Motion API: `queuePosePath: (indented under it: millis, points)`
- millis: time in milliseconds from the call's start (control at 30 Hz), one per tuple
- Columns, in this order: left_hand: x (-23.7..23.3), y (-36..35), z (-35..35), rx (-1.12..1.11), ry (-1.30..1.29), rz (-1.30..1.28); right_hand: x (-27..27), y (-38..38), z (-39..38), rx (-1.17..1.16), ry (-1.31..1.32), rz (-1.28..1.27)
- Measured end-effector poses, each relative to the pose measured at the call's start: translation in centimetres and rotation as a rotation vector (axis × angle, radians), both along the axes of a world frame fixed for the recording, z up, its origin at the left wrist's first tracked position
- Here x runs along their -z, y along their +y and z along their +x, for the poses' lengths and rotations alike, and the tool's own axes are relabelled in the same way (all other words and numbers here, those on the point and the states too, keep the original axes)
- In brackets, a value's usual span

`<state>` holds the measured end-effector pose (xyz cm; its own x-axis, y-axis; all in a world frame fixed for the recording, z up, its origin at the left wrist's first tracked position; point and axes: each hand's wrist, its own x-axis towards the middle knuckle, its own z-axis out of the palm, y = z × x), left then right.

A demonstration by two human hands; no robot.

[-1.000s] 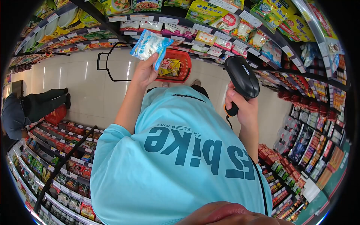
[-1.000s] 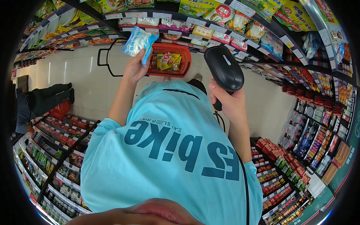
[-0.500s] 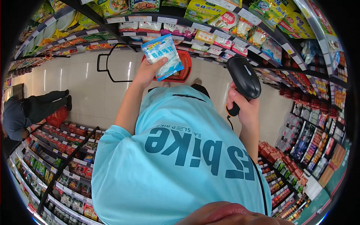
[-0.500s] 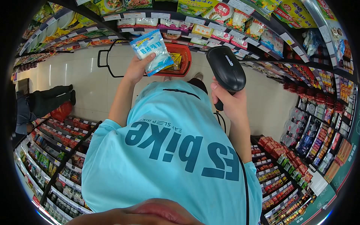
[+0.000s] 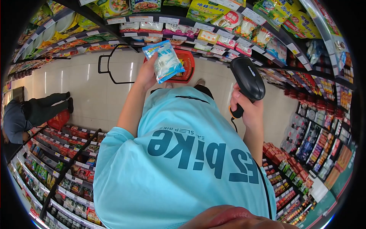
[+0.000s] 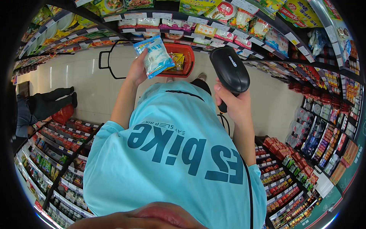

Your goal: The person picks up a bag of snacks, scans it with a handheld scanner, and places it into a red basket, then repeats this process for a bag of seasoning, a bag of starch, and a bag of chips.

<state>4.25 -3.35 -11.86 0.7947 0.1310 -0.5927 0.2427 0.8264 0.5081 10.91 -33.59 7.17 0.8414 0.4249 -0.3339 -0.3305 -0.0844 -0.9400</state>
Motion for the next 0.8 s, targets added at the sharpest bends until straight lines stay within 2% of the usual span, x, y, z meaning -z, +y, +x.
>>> queuePosePath:
  millis: [200, 300, 400, 467, 700, 767, 800]
  points:
    - [2.0, -0.1, -0.1, -0.001, -0.038, -0.081, -0.2, 0.0, 0.0, -0.001, -0.014, -0.032]
    - [2.2, -0.6, 0.2, -0.080, 0.080, 0.063, -0.2, -0.2, 0.0, 0.013, -0.010, -0.044]
    - [2.8, -0.3, 0.1, 0.033, 0.124, 0.112, 0.0, -0.5, 0.0, 0.031, 0.012, -0.023]
    - [4.0, -0.6, -0.1, 0.214, -0.047, 0.331, 0.0, -0.6, 0.1, 0.052, 0.031, -0.002]
    - [4.9, -0.5, 1.3, 0.279, -0.086, 0.271, 0.0, -0.9, -0.1, 0.103, 0.052, -0.015]
    - [7.4, -0.2, 1.9, 0.301, -0.010, 0.353, 0.1, -1.1, 0.0, 0.108, 0.056, -0.011]
    - [8.0, 0.2, 2.1, 0.426, 0.120, 0.604, 0.2, -1.2, 0.1, 0.092, 0.059, -0.011]
